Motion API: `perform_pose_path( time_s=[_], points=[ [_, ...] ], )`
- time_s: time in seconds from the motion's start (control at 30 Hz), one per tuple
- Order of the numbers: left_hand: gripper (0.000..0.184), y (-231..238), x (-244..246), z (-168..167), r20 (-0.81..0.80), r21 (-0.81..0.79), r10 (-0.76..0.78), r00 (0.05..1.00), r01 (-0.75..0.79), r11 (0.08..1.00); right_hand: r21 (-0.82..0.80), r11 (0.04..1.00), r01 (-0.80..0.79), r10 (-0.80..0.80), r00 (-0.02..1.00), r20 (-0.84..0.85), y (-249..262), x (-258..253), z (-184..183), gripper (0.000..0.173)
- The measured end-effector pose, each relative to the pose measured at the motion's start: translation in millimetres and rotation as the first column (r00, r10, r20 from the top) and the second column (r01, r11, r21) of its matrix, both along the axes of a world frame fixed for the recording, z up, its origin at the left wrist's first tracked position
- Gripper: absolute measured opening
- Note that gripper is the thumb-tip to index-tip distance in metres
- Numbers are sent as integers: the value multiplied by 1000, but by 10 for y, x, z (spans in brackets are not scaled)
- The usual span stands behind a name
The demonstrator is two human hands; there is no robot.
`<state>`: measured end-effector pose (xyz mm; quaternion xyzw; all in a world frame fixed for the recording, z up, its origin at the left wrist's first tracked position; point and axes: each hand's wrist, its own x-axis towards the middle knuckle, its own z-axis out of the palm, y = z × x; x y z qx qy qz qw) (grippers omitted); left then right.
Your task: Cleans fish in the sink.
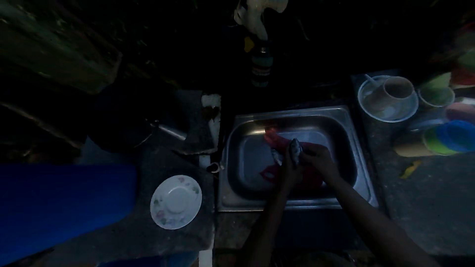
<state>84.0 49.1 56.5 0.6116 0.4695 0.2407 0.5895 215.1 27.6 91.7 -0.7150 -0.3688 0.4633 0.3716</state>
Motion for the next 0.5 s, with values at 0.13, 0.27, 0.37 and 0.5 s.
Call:
perform_pose_path(
  time_s=[0.13, 0.27, 0.37, 0.5],
  points=[
    [87, -5, 38, -17, -43, 56, 19, 999, -17, 998, 73, 997, -18, 17, 1000, 14, 34, -17, -96, 22],
    [88, 10, 51, -24, -51, 114, 57, 997, -51, 992, 122, 992, 18, -17, 1000, -15, 66, -104, -67, 26],
    [84, 9, 54, -19, -27, 147, 73, 997, -68, 987, 214, 976, 52, -50, 999, -15, 67, -188, -104, 30],
    [84, 28, 49, -91, 39, 198, 37, 999, -45, 979, 231, 971, 70, -77, 997, 22, 95, -228, -195, 31]
  ],
)
